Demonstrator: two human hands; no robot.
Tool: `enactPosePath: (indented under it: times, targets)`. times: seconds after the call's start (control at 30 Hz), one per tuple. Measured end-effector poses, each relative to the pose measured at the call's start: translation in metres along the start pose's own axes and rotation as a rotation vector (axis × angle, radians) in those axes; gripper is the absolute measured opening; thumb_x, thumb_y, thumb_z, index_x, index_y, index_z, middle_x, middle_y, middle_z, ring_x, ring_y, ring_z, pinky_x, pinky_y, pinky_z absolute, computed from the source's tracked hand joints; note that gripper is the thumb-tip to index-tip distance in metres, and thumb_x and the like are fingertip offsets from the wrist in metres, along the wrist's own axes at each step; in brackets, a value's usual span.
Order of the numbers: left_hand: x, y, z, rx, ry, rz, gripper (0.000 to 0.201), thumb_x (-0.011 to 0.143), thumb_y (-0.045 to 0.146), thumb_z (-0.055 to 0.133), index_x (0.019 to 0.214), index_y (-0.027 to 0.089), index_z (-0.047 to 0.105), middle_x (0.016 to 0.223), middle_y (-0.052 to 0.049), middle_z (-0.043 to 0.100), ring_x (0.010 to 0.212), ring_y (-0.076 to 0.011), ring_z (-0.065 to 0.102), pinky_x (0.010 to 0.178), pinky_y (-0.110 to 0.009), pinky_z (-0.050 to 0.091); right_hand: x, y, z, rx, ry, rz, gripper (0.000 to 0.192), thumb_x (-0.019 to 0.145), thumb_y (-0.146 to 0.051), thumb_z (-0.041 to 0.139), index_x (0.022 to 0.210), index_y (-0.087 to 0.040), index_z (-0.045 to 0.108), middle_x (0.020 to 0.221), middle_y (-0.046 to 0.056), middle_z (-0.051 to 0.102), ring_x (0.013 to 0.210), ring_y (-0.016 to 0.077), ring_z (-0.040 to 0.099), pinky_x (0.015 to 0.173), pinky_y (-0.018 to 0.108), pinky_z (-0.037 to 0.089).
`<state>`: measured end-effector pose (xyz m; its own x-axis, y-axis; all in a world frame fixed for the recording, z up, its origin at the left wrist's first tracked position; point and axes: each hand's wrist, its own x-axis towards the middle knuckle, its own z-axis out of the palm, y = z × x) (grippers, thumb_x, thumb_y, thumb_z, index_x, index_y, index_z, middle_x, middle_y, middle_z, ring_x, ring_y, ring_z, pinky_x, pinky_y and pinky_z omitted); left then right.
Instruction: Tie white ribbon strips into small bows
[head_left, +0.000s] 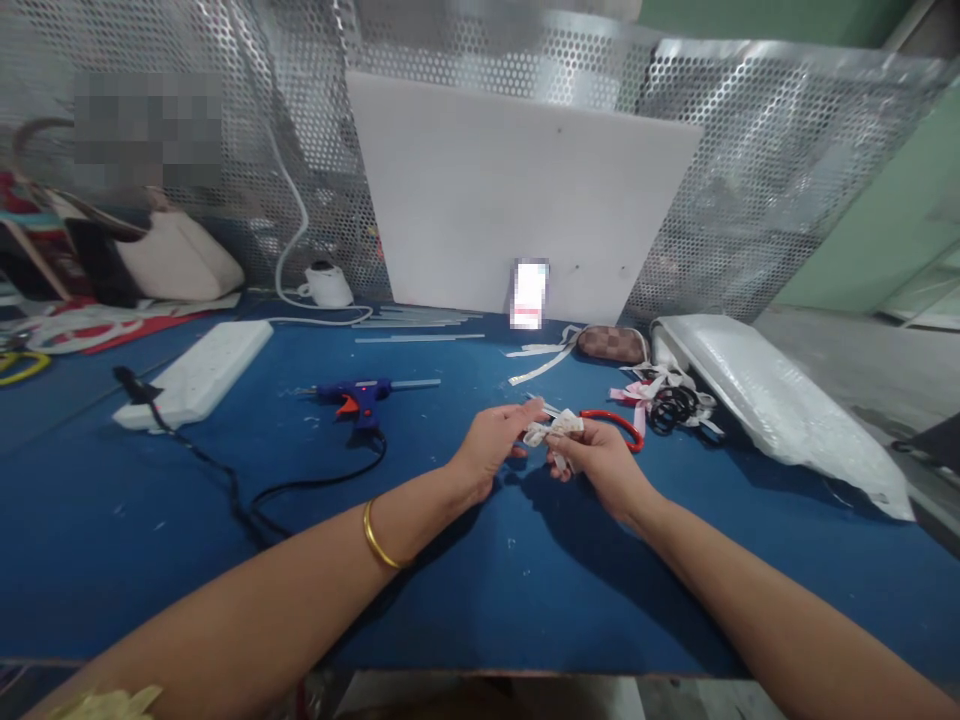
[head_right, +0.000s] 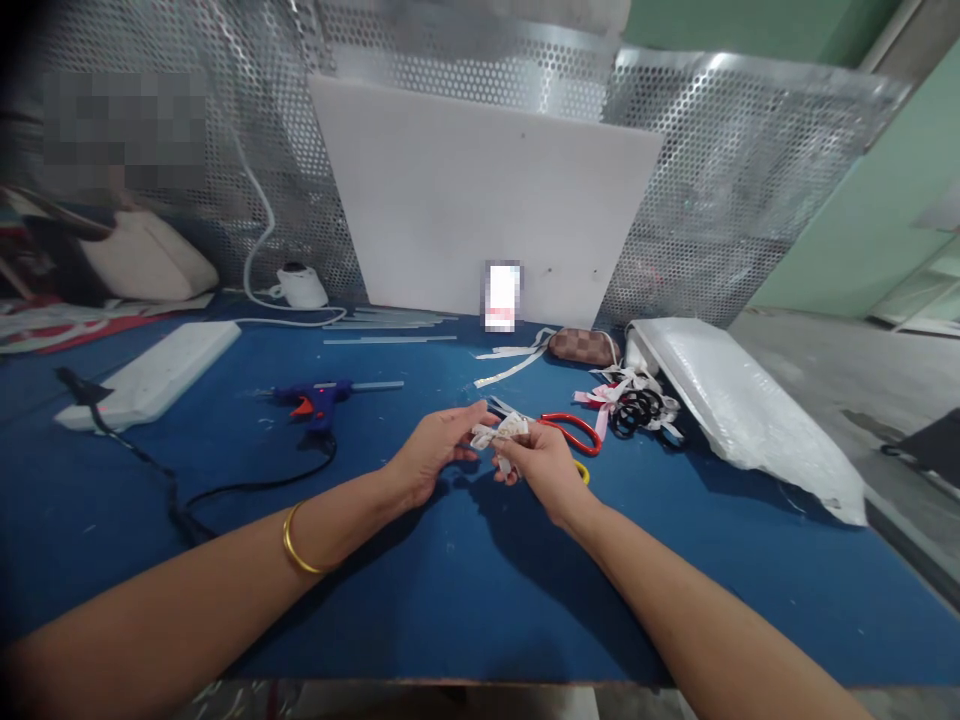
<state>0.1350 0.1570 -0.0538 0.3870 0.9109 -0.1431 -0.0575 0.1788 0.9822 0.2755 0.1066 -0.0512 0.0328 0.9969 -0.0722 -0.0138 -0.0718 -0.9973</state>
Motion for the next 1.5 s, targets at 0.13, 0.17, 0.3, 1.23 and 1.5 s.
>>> enactPosePath:
  times: [0.13, 0.17, 0.3, 1.23, 1.5]
  targets:
    - [-0.002, 0.0, 0.001, 0.038, 0.048, 0.073, 0.023, 0.063, 0.035, 0.071, 0.071, 0.014, 0.071, 0.063, -0.003, 0.063, 0.055, -0.0093, 0.048, 0.054, -0.022, 0.036, 0.002, 0.005, -0.001, -0.064, -0.034, -0.009, 0.03, 0.068, -0.043, 0.068, 0.066, -0.014, 0.059, 0.053, 0.0, 0.059, 0.046, 0.0099, 0.055, 0.045, 0.021, 0.042]
    - [-0.002, 0.0, 0.002, 0.036, 0.074, 0.083, 0.022, 0.062, 0.034, 0.071, 0.07, 0.014, 0.071, 0.062, -0.002, 0.062, 0.054, -0.0089, 0.047, 0.053, -0.022, 0.036, 0.002, 0.006, -0.001, -0.08, -0.04, -0.005, 0.031, 0.069, -0.043, 0.068, 0.064, -0.014, 0.058, 0.051, -0.001, 0.058, 0.046, 0.01, 0.055, 0.046, 0.021, 0.043]
    - [-0.002, 0.0, 0.001, 0.027, 0.052, 0.06, 0.027, 0.066, 0.039, 0.068, 0.075, 0.014, 0.071, 0.064, -0.002, 0.062, 0.056, -0.0093, 0.047, 0.053, -0.021, 0.035, 0.003, 0.008, -0.002, -0.115, -0.056, -0.017, 0.033, 0.071, -0.047, 0.065, 0.065, -0.016, 0.056, 0.049, -0.002, 0.057, 0.044, 0.01, 0.055, 0.045, 0.021, 0.043]
    - [0.008, 0.01, -0.013, -0.055, -0.157, -0.183, 0.041, 0.063, 0.051, 0.069, 0.079, 0.013, 0.071, 0.076, -0.007, 0.066, 0.063, -0.0134, 0.057, 0.057, -0.024, 0.042, -0.005, 0.009, -0.007, -0.976, 0.08, -0.433, 0.027, 0.087, -0.026, 0.04, 0.061, -0.02, 0.04, 0.056, -0.001, 0.049, 0.053, 0.0124, 0.043, 0.051, 0.024, 0.027]
    - [0.007, 0.009, -0.014, 0.146, -0.077, 0.025, 0.021, 0.062, 0.034, 0.072, 0.071, 0.015, 0.071, 0.062, -0.002, 0.063, 0.056, -0.0099, 0.05, 0.056, -0.023, 0.037, -0.003, 0.011, -0.004, -0.799, 0.047, -0.349, 0.03, 0.086, -0.036, 0.045, 0.061, -0.021, 0.044, 0.053, -0.002, 0.052, 0.05, 0.0123, 0.045, 0.049, 0.025, 0.028]
